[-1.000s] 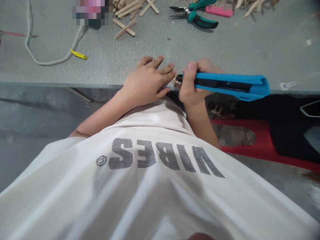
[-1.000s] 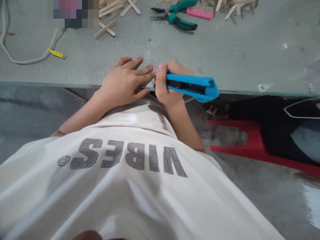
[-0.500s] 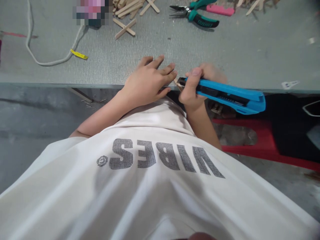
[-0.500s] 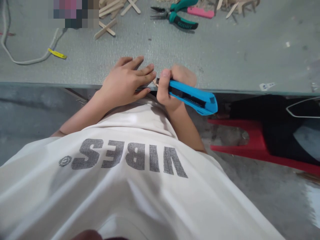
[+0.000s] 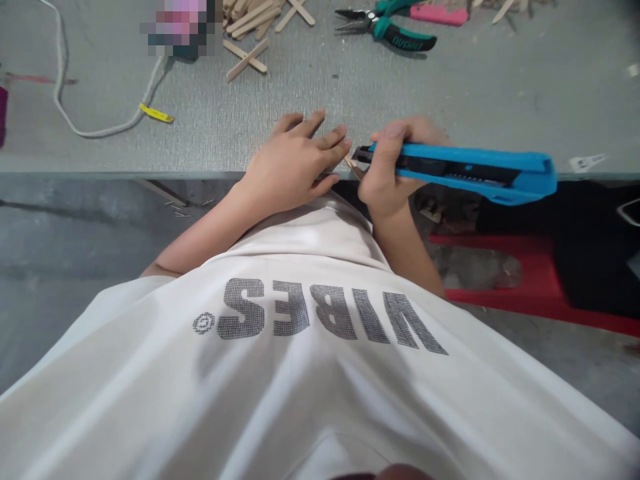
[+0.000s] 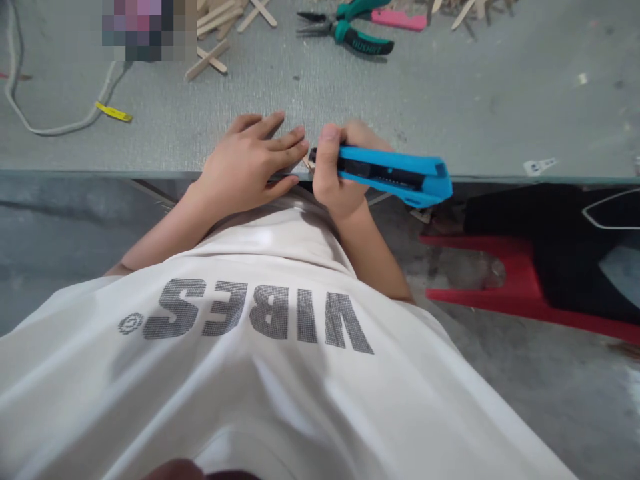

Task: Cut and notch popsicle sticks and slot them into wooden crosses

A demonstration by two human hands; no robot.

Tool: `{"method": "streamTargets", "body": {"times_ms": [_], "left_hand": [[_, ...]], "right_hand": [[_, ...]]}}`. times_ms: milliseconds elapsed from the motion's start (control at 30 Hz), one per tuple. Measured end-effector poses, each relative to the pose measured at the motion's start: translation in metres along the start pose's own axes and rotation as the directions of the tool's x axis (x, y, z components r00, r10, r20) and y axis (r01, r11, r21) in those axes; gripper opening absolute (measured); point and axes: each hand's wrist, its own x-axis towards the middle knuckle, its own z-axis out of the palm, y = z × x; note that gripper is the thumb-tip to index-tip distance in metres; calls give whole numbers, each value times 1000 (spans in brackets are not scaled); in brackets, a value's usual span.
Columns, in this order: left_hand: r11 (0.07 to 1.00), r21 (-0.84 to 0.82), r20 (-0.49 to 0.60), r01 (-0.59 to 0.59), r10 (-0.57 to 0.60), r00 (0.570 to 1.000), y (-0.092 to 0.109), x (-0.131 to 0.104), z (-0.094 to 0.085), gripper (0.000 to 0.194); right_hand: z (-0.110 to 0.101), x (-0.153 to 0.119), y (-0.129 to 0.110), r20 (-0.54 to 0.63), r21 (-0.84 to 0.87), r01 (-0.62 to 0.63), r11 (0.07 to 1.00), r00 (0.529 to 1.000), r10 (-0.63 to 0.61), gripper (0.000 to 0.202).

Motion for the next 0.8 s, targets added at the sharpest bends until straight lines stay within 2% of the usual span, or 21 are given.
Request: {"method": "streamTargets", "body": {"times_ms": [200,367,633,800], "left_hand": [[999,33,21,6,-7,1000,0,0,-1,58],[1000,4,-14,2,-2,1000,-2,-1,1,56],[999,32,-18,-10,11,1000,-4,-1,4,56],[1000,10,-10,-9,9,1000,-1,-1,0,57]], "right_hand": [[3,3,-2,33,16,62,998,997,-63,61],[2,4,-1,49,-95,50,994,998,-45,59],[1,4,-3,33,-39,62,997,998,-61,60],[0,3,3,124,-69,17,997,992,-8,60]]}}
